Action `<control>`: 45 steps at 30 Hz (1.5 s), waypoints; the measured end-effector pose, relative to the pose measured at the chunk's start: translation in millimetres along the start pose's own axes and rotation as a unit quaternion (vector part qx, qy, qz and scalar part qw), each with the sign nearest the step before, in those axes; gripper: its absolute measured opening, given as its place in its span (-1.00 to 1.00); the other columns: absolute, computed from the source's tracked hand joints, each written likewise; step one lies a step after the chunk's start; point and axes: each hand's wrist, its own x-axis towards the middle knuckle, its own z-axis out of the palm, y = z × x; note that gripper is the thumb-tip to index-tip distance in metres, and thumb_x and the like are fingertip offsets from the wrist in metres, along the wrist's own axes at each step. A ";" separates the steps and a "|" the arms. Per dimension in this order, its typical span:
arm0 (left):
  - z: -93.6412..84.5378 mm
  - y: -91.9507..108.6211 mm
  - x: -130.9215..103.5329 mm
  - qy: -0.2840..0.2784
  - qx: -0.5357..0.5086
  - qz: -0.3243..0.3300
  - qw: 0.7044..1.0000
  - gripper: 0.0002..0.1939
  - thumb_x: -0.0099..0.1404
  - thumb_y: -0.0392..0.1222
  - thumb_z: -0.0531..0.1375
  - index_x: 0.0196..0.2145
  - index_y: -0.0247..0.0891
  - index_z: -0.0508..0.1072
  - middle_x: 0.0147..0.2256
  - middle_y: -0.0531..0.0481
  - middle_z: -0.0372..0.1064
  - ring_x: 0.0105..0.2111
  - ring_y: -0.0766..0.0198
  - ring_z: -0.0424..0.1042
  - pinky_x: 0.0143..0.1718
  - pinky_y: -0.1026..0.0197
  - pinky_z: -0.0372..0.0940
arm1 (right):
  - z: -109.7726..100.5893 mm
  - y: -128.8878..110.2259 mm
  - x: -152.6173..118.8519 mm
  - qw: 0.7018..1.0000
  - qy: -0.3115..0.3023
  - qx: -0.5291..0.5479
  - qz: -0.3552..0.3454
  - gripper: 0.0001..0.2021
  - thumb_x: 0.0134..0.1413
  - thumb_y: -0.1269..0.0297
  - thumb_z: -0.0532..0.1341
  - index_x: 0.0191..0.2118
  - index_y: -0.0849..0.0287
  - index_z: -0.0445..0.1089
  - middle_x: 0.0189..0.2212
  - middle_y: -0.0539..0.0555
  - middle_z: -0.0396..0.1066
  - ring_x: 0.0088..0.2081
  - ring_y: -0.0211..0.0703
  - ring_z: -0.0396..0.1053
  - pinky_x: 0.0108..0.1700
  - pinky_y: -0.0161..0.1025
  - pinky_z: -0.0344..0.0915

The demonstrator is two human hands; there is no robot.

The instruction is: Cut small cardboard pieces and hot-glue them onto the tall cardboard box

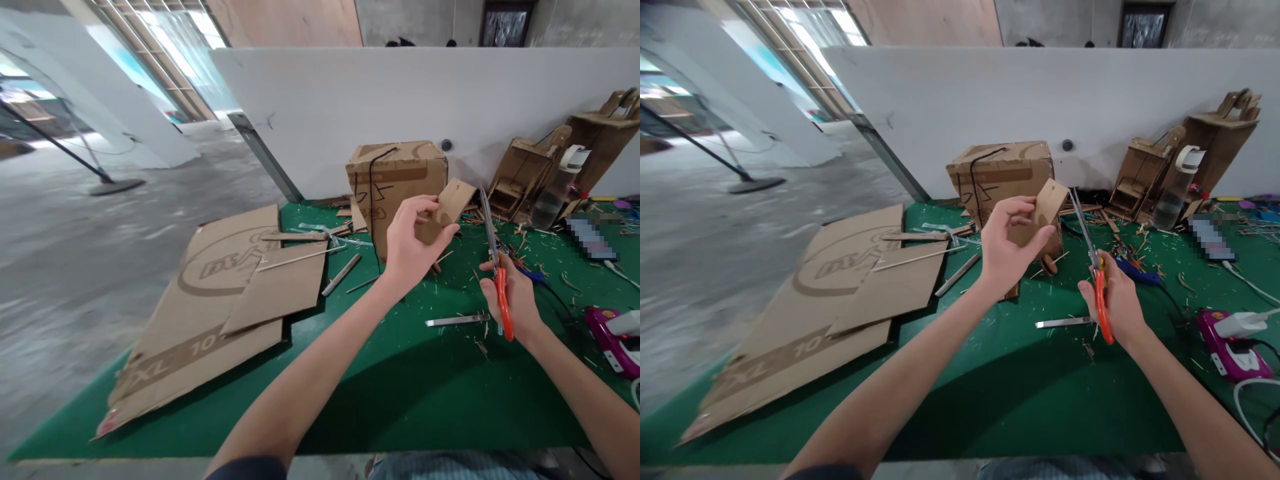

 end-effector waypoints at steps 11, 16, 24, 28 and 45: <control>5.9 2.4 -8.4 0.020 0.120 0.142 0.982 -0.63 0.19 -0.10 0.36 -0.14 -0.21 0.31 -0.17 -0.09 0.30 -0.13 0.19 0.39 -0.22 0.16 0.41 | 6.6 0.3 -4.1 1.000 -0.019 0.005 -0.005 -0.65 0.26 0.11 0.06 0.06 0.17 0.27 -0.18 0.17 0.50 -0.33 -0.08 0.50 -0.26 -0.20 0.40; 6.8 2.5 -11.9 0.003 0.131 0.152 0.980 -0.63 0.20 -0.05 0.34 -0.12 -0.20 0.33 -0.17 -0.09 0.31 -0.13 0.16 0.39 -0.14 0.12 0.38 | 8.2 1.1 -4.2 0.999 -0.026 0.022 0.007 -0.63 0.25 0.14 0.07 0.10 0.17 0.23 -0.28 0.10 0.51 -0.38 -0.12 0.48 -0.26 -0.22 0.40; 7.6 2.1 -15.7 -0.015 0.156 0.174 0.972 -0.61 0.20 0.03 0.32 -0.12 -0.19 0.32 -0.18 -0.11 0.34 -0.18 0.14 0.41 -0.18 0.11 0.37 | 4.6 -6.8 -1.1 0.997 -0.040 0.047 0.043 -0.77 0.25 0.11 0.07 -0.15 0.16 0.29 -0.41 0.05 0.45 -0.48 -0.17 0.41 -0.33 -0.24 0.38; 8.1 2.7 -17.8 -0.051 0.142 0.168 0.974 -0.61 0.24 -0.02 0.29 -0.05 -0.18 0.31 -0.13 -0.14 0.33 -0.10 0.11 0.41 -0.10 0.07 0.38 | 5.4 -5.2 -1.5 0.995 -0.039 0.077 0.054 -0.74 0.25 0.06 0.06 -0.17 0.16 0.29 -0.42 0.05 0.45 -0.48 -0.17 0.41 -0.34 -0.22 0.39; 8.5 4.0 -16.6 -0.029 0.159 0.146 0.976 -0.70 0.32 -0.33 0.19 0.00 -0.20 0.32 -0.09 -0.15 0.32 -0.06 0.16 0.42 -0.05 0.07 0.42 | 3.8 -9.0 1.5 0.994 -0.051 0.075 0.067 -0.79 0.23 0.09 0.07 -0.23 0.13 0.26 -0.51 -0.01 0.42 -0.56 -0.22 0.37 -0.45 -0.29 0.31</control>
